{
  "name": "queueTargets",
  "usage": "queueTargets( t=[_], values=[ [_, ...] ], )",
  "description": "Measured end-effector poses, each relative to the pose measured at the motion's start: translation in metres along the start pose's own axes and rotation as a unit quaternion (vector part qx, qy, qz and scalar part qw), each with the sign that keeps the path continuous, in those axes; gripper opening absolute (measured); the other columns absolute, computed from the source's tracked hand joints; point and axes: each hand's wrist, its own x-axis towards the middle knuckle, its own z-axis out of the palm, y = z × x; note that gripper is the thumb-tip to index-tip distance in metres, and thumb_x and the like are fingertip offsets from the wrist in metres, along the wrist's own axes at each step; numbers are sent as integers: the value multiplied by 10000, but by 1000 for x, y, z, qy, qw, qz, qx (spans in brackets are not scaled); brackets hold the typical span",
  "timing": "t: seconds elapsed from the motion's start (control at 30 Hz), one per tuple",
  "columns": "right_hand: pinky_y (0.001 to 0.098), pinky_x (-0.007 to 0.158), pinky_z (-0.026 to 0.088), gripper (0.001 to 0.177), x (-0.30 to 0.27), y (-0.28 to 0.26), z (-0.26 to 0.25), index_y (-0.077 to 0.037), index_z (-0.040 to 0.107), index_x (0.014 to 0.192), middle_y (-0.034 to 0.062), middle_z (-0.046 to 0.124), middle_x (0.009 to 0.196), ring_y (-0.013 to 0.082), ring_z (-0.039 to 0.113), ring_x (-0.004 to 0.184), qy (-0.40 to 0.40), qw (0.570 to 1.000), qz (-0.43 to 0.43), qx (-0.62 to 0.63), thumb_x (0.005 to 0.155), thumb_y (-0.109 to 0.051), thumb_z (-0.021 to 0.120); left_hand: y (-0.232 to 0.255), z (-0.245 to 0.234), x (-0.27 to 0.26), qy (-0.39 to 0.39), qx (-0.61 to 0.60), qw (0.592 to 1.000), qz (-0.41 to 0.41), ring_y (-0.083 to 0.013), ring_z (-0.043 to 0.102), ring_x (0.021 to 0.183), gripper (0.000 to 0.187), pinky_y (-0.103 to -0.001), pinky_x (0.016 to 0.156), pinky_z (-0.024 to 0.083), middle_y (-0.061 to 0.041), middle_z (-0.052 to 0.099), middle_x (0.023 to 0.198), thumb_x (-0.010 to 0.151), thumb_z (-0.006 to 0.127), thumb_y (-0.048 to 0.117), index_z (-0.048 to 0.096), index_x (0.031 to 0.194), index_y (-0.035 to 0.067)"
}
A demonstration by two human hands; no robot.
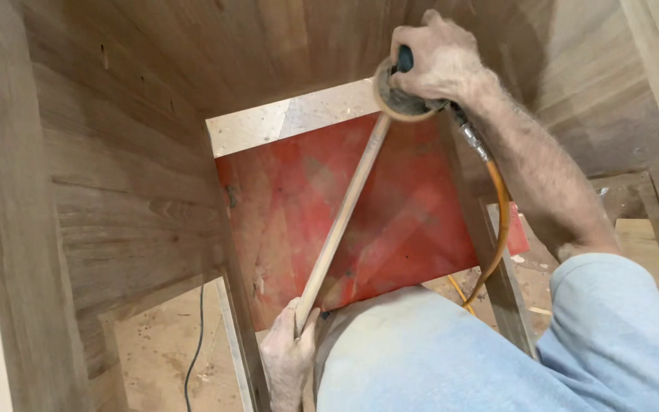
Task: The person sands wooden boards and strips using an electric orbital sander, handling the items individually on a workbench and turning them over to sand different sides.
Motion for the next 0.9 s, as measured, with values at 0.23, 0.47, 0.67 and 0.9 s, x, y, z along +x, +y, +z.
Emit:
queueTargets(
  t=[0.23, 0.47, 0.67, 0.9],
  values=[
    [506, 592, 532, 246, -9, -14, 16, -250, 660, 953, 122, 525, 958, 384, 590, 823, 43, 996, -72, -8, 729, -336, 713, -1, 8, -8, 39, 23, 998, 33, -180, 716, 855, 363, -302, 795, 573, -55, 732, 1014, 825, 801, 239, 664, 1095, 38],
    [530, 635, 549, 278, -42, -50, 12, -286, 667, 987, 93, 534, 1037, 361, 604, 945, 14, 996, -82, -16, 748, -409, 733, 13, -2, 0, 23, -30, 999, 5, -215, 705, 809, 274, -331, 754, 562, -57, 728, 949, 836, 777, 164, 669, 1055, 40],
    [522, 604, 545, 301, -77, -80, 20, -261, 696, 1005, 149, 555, 1029, 361, 619, 882, 36, 988, -150, -21, 758, -431, 726, 4, -5, -24, 18, -92, 993, -75, -226, 724, 946, 368, -319, 878, 552, -78, 734, 1091, 848, 752, 155, 642, 1189, 74],
    [454, 456, 536, 385, -128, -124, 28, -174, 642, 1056, 152, 540, 1064, 337, 594, 965, 38, 972, -227, -38, 788, -421, 765, 11, -16, -31, 33, -144, 980, -134, -127, 698, 1061, 347, -252, 974, 517, 2, 727, 1156, 858, 753, 166, 664, 1192, 134]
  ],
)
